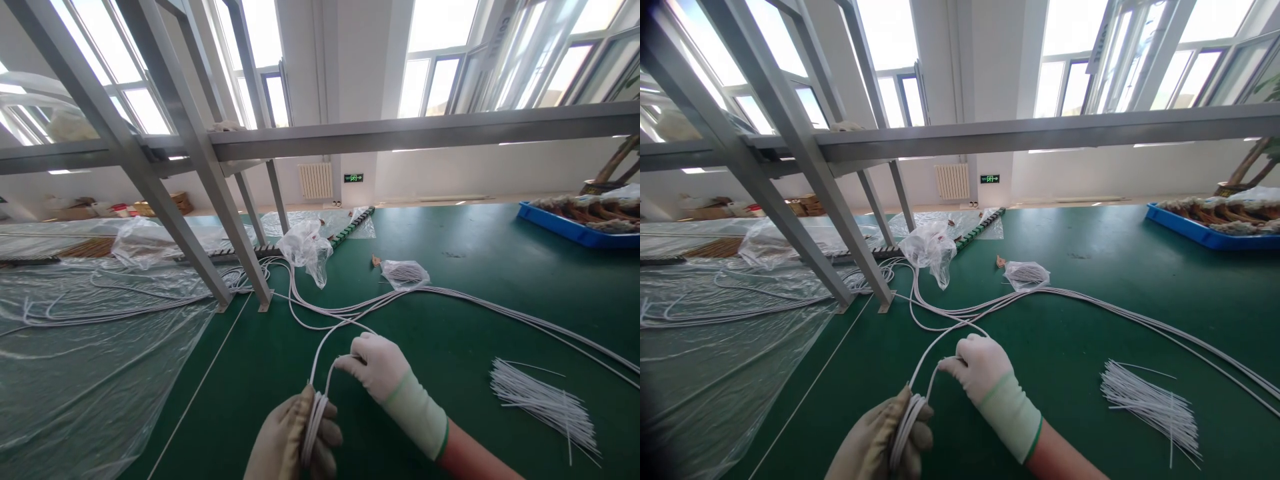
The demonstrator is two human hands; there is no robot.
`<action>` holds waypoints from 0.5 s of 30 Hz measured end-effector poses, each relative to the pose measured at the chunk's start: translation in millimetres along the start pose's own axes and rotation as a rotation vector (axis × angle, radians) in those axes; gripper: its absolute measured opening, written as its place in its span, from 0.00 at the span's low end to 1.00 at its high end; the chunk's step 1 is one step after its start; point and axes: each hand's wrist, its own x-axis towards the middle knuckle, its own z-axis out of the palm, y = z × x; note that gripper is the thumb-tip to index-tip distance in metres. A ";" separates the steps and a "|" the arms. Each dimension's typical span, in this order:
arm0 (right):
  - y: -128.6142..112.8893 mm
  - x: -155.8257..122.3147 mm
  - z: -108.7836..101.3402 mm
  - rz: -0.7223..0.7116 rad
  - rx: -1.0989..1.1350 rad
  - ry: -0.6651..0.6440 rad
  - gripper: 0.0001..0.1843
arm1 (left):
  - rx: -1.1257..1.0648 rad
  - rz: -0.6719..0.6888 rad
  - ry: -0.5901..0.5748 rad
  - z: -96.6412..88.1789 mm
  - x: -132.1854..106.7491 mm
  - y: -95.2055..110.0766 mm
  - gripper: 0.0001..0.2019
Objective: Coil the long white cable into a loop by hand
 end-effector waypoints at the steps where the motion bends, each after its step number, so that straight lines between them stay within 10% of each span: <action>1: -10.4 -5.3 -1.5 -0.008 -0.025 0.009 0.18 | 0.015 -0.051 -0.020 3.0 3.5 -0.6 0.05; 10: -23.4 -64.5 83.9 -0.240 -0.074 -0.075 0.09 | -0.236 0.139 0.153 9.1 21.9 -8.1 0.08; 15: 8.4 -58.2 74.9 -0.278 0.158 -0.222 0.13 | -0.304 0.213 0.187 -19.8 -3.5 11.2 0.11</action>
